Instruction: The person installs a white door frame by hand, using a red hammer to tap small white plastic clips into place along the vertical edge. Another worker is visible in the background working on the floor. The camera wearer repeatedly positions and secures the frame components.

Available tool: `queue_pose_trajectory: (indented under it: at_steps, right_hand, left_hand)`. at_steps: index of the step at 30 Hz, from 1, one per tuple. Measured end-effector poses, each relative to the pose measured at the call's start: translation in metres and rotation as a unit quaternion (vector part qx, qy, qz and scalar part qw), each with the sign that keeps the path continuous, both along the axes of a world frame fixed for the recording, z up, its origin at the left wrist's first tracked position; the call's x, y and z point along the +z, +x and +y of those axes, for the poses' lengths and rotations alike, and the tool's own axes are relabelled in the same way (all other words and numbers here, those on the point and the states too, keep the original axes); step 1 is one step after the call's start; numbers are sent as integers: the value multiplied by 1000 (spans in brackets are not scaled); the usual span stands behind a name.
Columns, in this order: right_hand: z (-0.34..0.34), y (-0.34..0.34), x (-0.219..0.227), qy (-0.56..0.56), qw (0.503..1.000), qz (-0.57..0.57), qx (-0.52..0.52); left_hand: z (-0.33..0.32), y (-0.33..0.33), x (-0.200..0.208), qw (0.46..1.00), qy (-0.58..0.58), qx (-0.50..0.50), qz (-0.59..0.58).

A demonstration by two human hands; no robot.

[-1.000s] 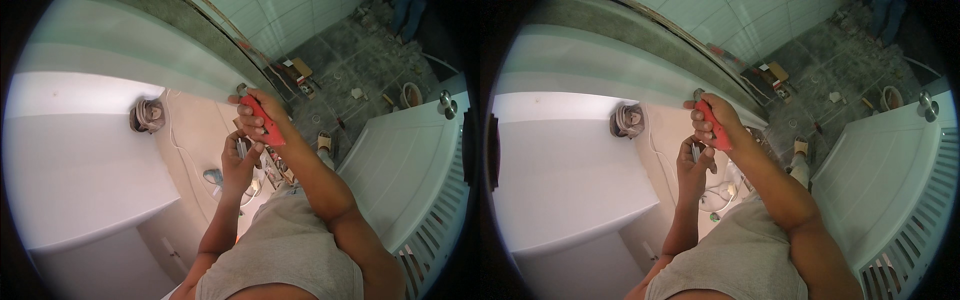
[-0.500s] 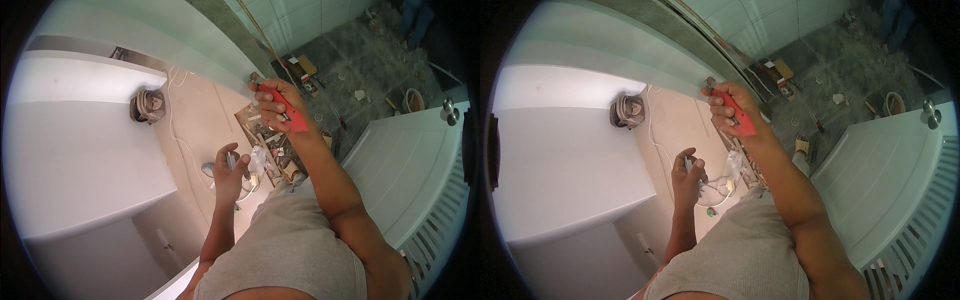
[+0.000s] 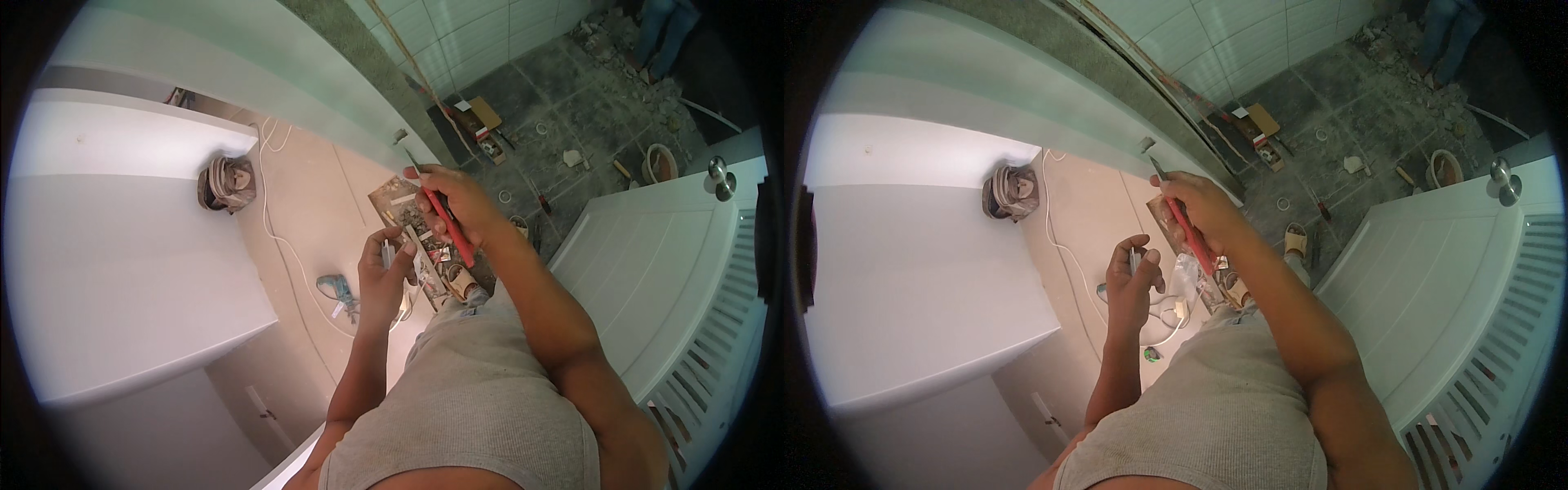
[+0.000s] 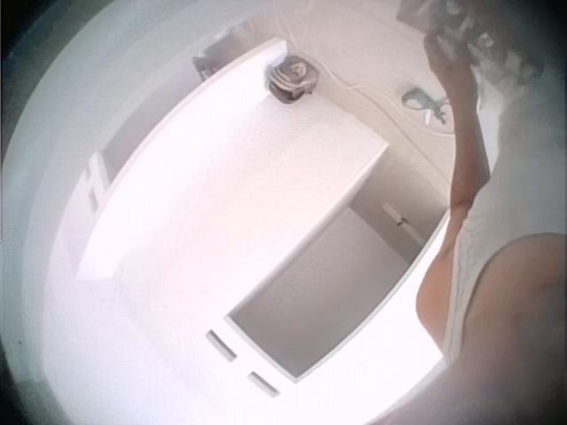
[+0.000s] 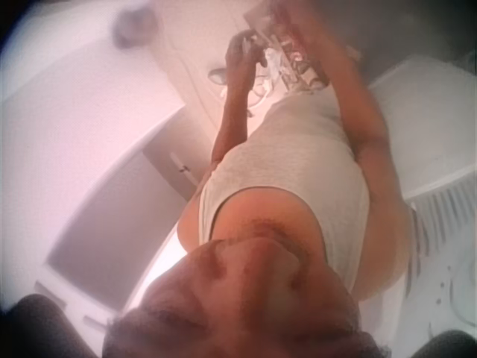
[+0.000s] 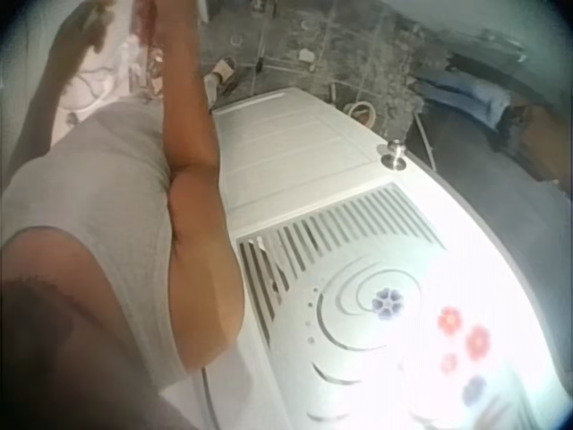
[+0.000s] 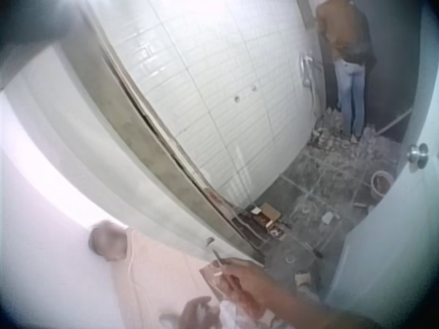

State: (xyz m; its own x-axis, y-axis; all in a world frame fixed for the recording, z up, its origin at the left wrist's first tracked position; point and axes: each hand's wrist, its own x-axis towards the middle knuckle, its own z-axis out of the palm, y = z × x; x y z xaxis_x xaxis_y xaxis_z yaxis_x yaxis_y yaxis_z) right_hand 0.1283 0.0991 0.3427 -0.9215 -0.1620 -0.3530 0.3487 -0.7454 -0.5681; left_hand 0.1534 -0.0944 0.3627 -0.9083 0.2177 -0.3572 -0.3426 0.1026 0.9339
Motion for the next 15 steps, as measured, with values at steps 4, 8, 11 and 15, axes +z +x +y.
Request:
queue_pose_trajectory:
  at_steps: [4,8,11,15]
  right_hand:
    - [21,-23,6,-46,998,-22,25]
    - [31,-37,9,-137,989,-37,49]
    - [31,-39,12,-181,982,-42,47]
    - [30,-41,20,-212,974,-57,48]
  left_hand:
    - [9,-3,2,1000,16,-6,2]
    - [12,-2,2,1000,5,-4,-12]
    - [11,-2,-1,1000,-5,1,-17]
    - [8,-4,-4,1000,-19,9,-16]
